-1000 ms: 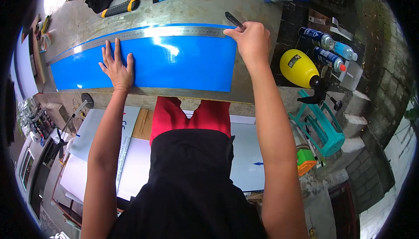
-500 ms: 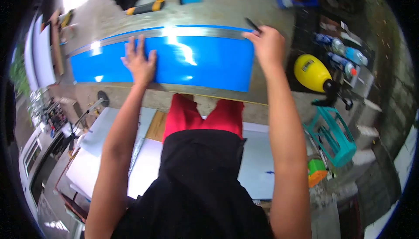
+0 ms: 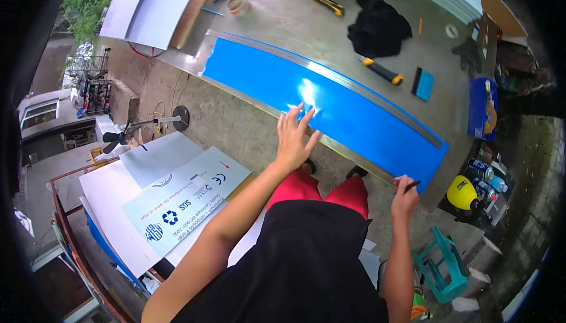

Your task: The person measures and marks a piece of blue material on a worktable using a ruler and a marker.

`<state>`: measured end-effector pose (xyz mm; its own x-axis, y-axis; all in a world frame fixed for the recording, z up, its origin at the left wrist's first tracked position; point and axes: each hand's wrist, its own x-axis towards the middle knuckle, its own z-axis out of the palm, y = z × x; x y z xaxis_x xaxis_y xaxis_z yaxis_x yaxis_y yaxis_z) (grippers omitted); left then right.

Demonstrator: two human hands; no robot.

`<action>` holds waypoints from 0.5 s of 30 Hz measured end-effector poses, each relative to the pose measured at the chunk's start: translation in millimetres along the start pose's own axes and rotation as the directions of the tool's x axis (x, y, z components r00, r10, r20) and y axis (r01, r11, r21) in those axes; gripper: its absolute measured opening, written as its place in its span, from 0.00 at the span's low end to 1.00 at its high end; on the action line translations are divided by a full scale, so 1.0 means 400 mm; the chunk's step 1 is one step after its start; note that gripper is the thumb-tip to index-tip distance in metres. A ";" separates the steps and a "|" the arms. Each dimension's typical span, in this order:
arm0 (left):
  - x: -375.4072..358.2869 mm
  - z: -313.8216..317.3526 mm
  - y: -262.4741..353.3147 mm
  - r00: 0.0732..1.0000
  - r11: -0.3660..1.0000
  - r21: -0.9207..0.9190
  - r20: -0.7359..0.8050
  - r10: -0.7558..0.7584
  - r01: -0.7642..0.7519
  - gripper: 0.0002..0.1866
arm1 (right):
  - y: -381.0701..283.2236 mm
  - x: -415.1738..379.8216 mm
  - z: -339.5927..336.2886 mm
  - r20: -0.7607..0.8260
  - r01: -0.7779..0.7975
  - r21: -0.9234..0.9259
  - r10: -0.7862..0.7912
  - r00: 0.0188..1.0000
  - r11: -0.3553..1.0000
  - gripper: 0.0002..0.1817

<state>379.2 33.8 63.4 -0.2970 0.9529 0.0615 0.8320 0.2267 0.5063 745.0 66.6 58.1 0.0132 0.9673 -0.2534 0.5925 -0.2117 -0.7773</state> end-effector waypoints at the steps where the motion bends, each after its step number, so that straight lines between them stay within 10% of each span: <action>1: -0.035 -0.043 -0.051 0.999 1.000 -0.024 0.041 -0.007 0.008 0.36 | -0.030 -0.032 0.047 0.063 0.016 0.035 -0.019 0.998 0.999 0.24; 15: -0.054 -0.445 -0.644 0.982 0.982 -0.007 -0.013 -0.188 0.188 0.21 | -0.570 -0.118 0.491 0.289 0.137 0.150 -0.176 0.941 0.979 0.19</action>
<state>87.9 -80.9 84.8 -0.4546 0.8904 -0.0234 0.7579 0.4005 0.5150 451.1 41.8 134.2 -0.3245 0.9072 -0.2678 0.4611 -0.0954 -0.8822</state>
